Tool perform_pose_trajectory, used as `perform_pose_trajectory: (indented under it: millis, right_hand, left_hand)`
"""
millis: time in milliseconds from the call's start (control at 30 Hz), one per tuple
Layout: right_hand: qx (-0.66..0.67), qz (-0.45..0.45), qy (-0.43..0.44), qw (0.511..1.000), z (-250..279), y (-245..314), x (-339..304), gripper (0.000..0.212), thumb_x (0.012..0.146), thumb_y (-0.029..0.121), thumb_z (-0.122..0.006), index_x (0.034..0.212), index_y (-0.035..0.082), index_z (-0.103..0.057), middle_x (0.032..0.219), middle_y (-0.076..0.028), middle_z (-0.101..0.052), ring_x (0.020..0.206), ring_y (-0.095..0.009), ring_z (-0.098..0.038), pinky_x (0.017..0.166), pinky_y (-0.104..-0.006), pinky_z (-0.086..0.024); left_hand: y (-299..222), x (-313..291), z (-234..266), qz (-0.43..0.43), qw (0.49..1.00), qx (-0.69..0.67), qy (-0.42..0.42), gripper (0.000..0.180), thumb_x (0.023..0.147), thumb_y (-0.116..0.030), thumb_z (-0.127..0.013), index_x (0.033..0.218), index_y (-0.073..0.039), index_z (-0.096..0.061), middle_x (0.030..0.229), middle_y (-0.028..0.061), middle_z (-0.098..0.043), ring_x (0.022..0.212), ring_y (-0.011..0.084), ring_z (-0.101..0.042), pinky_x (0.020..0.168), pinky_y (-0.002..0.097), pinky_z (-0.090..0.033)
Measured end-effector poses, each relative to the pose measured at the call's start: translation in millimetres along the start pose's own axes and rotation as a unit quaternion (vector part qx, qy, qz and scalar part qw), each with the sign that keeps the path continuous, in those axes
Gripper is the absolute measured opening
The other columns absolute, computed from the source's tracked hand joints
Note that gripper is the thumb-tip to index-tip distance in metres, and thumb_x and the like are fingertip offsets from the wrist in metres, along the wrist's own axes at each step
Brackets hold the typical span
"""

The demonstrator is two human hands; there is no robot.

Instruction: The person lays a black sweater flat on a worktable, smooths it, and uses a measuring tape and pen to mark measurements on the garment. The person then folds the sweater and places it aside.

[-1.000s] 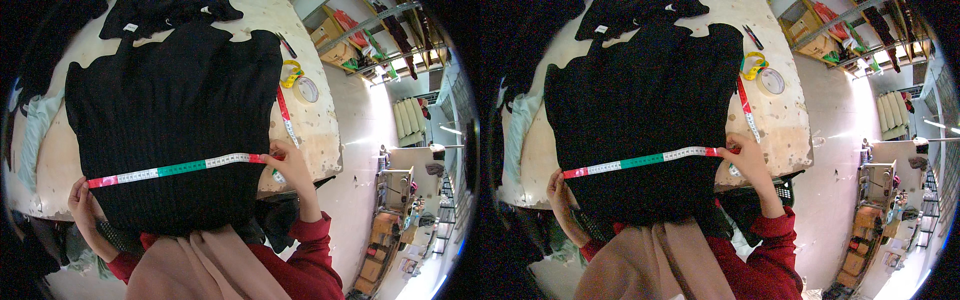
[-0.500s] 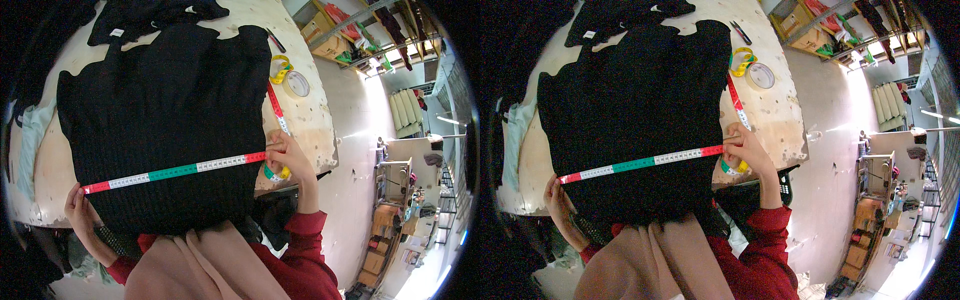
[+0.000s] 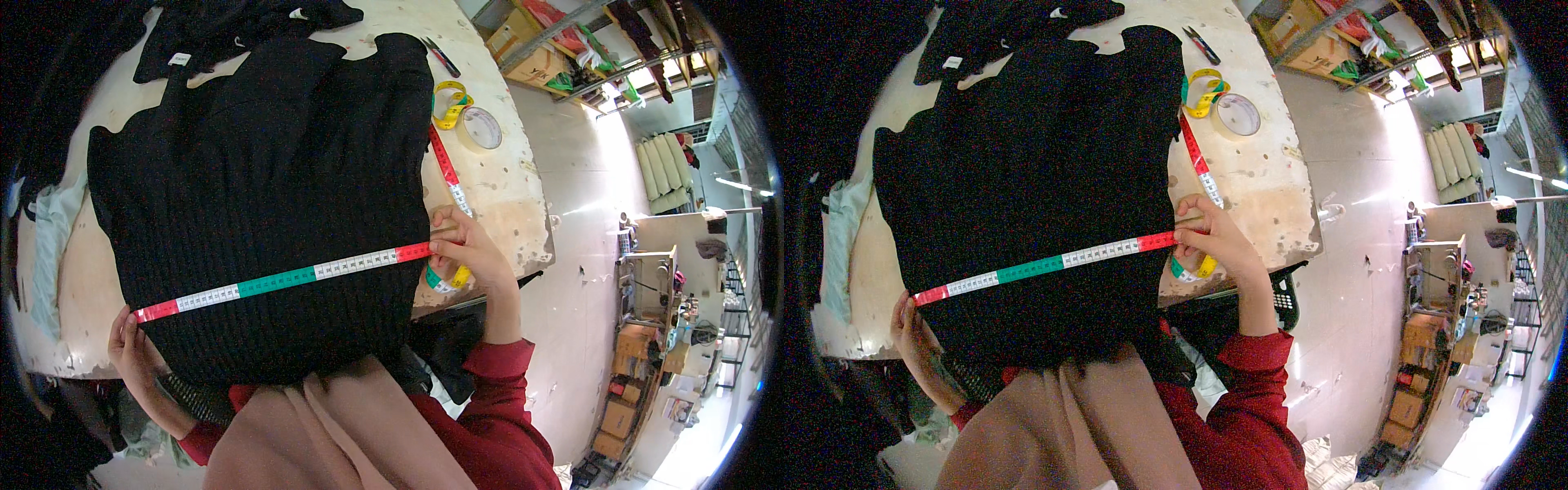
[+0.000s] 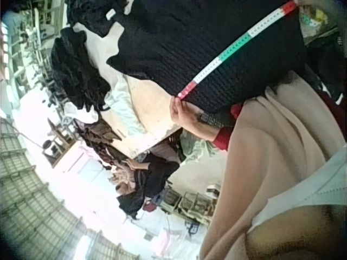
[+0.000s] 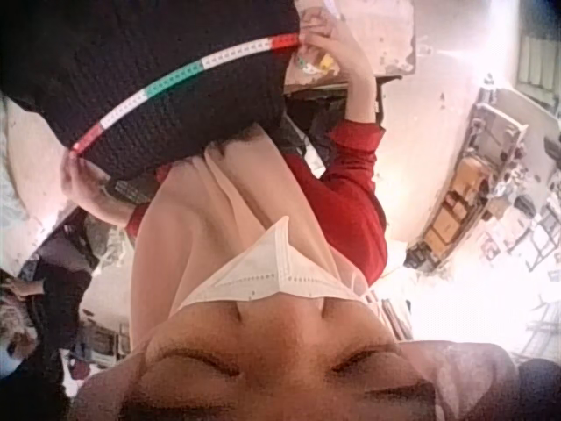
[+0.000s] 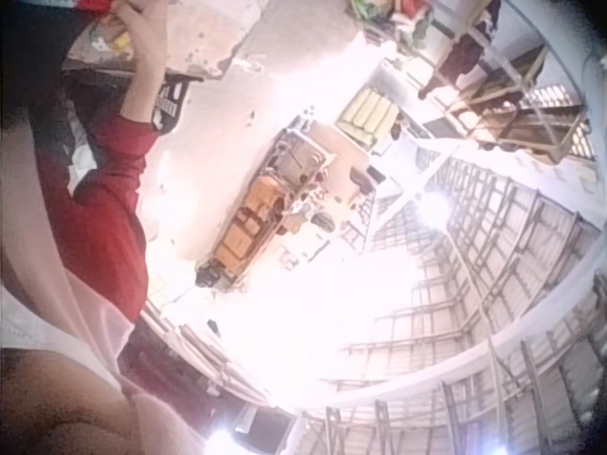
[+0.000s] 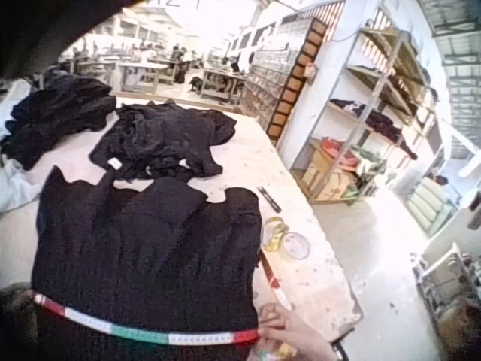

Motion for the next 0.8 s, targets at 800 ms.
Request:
perform_pose_trajectory:
  millis: [800]
  right_hand:
    - [-0.050,0.031,-0.061,0.996,-23,-15,-15,0.047,0.083,0.003,-0.066,0.127,-0.004,-0.053,0.092,-0.007,-0.065,0.081,-0.016,-0.064,0.075,-0.0269,-0.052]
  left_hand:
    - [-95,-108,-371,-0.286,0.830,0.229,0.421,0.010,0.093,-0.013,-0.060,0.092,-0.003,-0.059,0.076,0.0146,-0.063,0.069,0.0302,-0.065,0.061,0.0382,-0.050]
Point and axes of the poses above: each hand's wrist, its own x-axis towards the middle knuckle, its own z-axis out of the back of the hand, y = z × x, the point moved 4 cm from there along x, towards the middle knuckle
